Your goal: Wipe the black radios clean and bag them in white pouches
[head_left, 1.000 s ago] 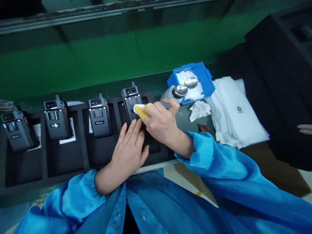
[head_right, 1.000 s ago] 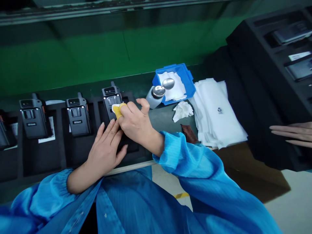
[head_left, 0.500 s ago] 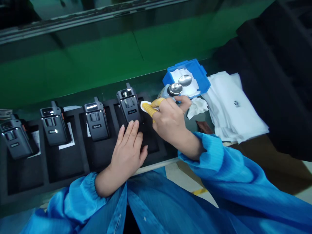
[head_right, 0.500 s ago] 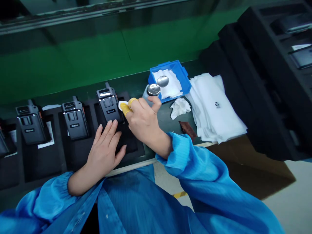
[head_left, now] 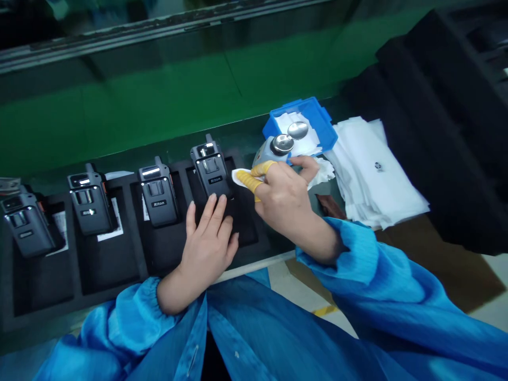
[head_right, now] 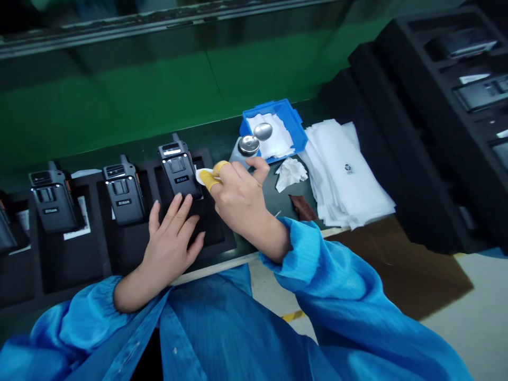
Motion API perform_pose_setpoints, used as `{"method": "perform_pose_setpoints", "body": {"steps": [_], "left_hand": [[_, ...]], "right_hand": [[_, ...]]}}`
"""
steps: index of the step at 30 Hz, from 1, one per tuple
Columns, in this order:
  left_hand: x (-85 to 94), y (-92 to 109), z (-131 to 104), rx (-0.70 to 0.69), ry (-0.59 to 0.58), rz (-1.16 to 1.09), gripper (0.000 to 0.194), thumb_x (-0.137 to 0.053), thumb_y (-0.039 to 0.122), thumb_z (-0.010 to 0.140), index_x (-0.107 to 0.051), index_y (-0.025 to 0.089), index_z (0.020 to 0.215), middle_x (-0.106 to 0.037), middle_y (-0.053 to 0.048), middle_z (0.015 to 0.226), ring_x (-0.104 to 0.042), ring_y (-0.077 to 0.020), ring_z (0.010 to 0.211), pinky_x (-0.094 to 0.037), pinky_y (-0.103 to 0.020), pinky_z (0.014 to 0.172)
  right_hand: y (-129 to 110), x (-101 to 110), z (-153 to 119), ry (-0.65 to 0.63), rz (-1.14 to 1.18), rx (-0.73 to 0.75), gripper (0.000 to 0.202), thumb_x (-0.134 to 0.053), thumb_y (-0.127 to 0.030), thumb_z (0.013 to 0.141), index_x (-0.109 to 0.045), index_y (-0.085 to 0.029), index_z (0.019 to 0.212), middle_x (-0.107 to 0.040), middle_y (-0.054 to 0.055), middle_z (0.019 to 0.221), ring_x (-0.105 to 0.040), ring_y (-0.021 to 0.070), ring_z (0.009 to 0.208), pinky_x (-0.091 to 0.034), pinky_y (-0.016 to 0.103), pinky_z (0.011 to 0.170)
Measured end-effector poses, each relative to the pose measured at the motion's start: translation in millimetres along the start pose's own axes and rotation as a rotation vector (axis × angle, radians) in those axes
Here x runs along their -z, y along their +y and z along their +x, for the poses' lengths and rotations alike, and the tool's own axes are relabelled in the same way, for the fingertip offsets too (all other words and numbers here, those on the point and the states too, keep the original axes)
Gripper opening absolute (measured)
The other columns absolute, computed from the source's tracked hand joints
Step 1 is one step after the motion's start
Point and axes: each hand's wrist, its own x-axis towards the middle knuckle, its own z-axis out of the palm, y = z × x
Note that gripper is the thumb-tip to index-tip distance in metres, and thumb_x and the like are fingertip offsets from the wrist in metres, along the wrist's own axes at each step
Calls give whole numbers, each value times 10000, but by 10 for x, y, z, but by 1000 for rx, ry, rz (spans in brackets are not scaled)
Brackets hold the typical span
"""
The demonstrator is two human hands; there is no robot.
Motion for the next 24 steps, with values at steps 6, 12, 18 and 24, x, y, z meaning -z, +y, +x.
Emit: {"method": "perform_pose_setpoints", "body": {"steps": [6, 12, 18, 24], "left_hand": [[24, -8, -18, 14, 69, -24, 148, -531, 182, 881, -662, 136, 930, -642, -181, 1241, -570, -330, 1212, -332, -590, 1077], [221, -101, -137, 21, 109, -112, 94, -566, 149, 868, -641, 155, 925, -703, -137, 1137, -651, -260, 1100, -363, -529, 1088], [399, -338, -377, 51, 155, -72, 114, -620, 98, 823, -637, 144, 926, -706, -155, 1111, -649, -280, 1102, -399, -504, 1074], [410, -545, -581, 162, 104, 23, 256, -576, 153, 860, -600, 152, 1115, -611, -190, 1282, -540, -328, 1247, -356, -581, 1092]], "right_hand": [[-108, -178, 74, -121, 112, 61, 326, -424, -65, 863, -702, -229, 816, -626, 3, 916, -460, 149, 850, -129, 398, 914], [99, 13, -139, -144, 235, 234, 269, -463, -34, 741, -669, -200, 693, -612, 0, 828, -474, 132, 783, -185, 397, 896], [722, 35, 44, 156, -10, -212, 239, -458, -181, 809, -692, -204, 852, -607, 69, 873, -483, 220, 844, -241, 453, 806], [1166, -262, 131, 82, -122, -227, 469, -390, -460, 822, -654, -193, 542, -554, 89, 683, -448, 163, 676, -242, 460, 701]]}}
